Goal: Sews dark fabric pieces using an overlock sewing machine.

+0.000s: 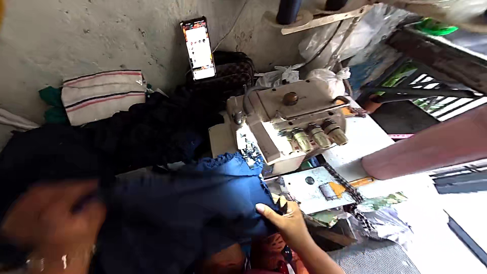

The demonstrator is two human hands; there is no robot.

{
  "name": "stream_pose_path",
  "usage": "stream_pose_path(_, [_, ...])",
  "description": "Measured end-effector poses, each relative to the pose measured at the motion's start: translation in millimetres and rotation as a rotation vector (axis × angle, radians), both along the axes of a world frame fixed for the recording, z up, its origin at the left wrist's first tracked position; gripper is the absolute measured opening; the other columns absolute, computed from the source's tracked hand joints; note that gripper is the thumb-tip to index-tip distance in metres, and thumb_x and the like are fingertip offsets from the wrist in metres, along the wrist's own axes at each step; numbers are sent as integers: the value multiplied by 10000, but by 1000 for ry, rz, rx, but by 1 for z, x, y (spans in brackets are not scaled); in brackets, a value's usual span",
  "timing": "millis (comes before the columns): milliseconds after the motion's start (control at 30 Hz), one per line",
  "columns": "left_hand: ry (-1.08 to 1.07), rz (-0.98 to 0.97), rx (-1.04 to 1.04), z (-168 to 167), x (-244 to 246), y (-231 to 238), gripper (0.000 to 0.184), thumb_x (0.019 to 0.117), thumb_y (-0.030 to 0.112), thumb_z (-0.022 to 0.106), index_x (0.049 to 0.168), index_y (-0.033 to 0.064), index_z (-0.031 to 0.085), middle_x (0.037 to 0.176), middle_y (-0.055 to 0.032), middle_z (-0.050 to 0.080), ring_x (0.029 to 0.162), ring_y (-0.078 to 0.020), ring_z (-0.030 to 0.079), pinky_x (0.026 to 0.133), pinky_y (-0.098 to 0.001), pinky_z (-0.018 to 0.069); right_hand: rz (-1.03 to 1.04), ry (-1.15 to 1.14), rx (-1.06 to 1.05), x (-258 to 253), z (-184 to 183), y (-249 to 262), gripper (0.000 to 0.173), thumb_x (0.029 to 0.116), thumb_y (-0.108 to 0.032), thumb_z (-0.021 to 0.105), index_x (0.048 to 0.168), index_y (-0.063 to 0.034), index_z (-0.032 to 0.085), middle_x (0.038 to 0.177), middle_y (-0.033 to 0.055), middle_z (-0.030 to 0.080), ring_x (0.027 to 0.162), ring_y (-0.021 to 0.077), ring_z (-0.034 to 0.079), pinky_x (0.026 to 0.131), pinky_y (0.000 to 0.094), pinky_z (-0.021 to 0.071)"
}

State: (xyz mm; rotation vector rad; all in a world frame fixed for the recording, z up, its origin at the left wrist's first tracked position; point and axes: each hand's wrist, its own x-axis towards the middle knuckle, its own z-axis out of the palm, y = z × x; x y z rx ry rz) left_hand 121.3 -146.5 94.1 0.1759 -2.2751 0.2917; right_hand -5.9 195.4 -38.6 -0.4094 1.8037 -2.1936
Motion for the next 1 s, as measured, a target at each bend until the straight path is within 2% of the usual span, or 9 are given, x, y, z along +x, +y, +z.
stream_pose_path(100, [-326, -84, 44, 34, -102, -2, 393, 1084, 215, 441, 1216, -102, 631, 1198, -401, 587, 1112, -656, 534, 903, -804, 345, -50, -30, -31, 15, -6, -17, 160, 892, -178, 756, 830, -35, 720, 817, -21, 671, 727, 5, 637, 686, 193, 562])
stream_pose_path(167, [-288, -208, 103, 21, -113, 52, 363, 1046, 227, 463, 1196, -26, 676, 1188, -314, 641, 1109, -557, 588, 909, -718, 415, -91, 49, -34, 18, -13, -21, 207, 912, -214, 744, 824, -28, 730, 890, -10, 669, 836, -7, 627, 762, 171, 539])
stream_pose_path(233, [-243, -348, 222, -11, -94, 119, 301, 1013, 275, 522, 995, 71, 742, 960, -144, 736, 898, -325, 696, 782, -481, 542, -141, 246, -20, 26, -20, -23, 257, 959, -258, 708, 849, -26, 723, 1037, 31, 655, 985, -15, 608, 860, 147, 522])
stream_pose_path(333, [-517, -358, 548, -44, -75, 177, 404, 918, 461, 652, 972, 78, 767, 795, -39, 721, 682, -192, 685, 601, -378, 555, -102, 455, 44, 44, -17, -17, 193, 947, -219, 737, 890, -35, 727, 1126, 153, 624, 995, 45, 633, 864, 168, 545])
stream_pose_path(400, [-587, -279, 589, -55, -75, 187, 327, 852, 389, 719, 932, 76, 764, 765, -36, 712, 654, -200, 688, 573, -402, 550, -12, 460, 75, 54, -14, -9, 139, 932, -164, 746, 942, -28, 772, 1185, 237, 640, 1026, 128, 673, 882, 237, 567])
stream_pose_path(533, [-510, -272, 707, -53, -66, 188, 215, 939, 109, 615, 983, -77, 714, 902, -191, 739, 815, -304, 732, 744, -469, 585, -100, 290, 11, 35, -25, -3, 234, 1026, -217, 620, 1103, -11, 698, 1258, 138, 619, 921, 37, 675, 767, 196, 592])
stream_pose_path(667, [-377, -255, 848, -54, -66, 181, 309, 1051, 79, 404, 1171, -143, 583, 1003, -204, 689, 934, -114, 671, 855, -265, 534, -16, 60, -17, 11, -11, -9, 330, 1040, -262, 587, 1202, 9, 680, 1127, 67, 694, 706, 21, 670, 622, 215, 602])
stream_pose_path(833, [-418, -156, 472, -36, -87, 191, 510, 874, 402, 710, 1066, -70, 694, 720, -187, 694, 590, -344, 678, 522, -490, 505, -32, 149, 52, 0, 4, -25, 240, 938, -247, 698, 954, -14, 748, 802, 14, 711, 605, -14, 576, 564, 179, 487])
stream_pose_path(1000, [-426, -246, 265, -36, -85, 206, 213, 927, 176, 659, 866, -20, 715, 676, -143, 671, 575, -288, 681, 494, -407, 515, -28, -17, -7, -4, 25, -22, 220, 960, -99, 599, 1105, 12, 721, 777, -26, 668, 532, -53, 531, 499, 136, 474])
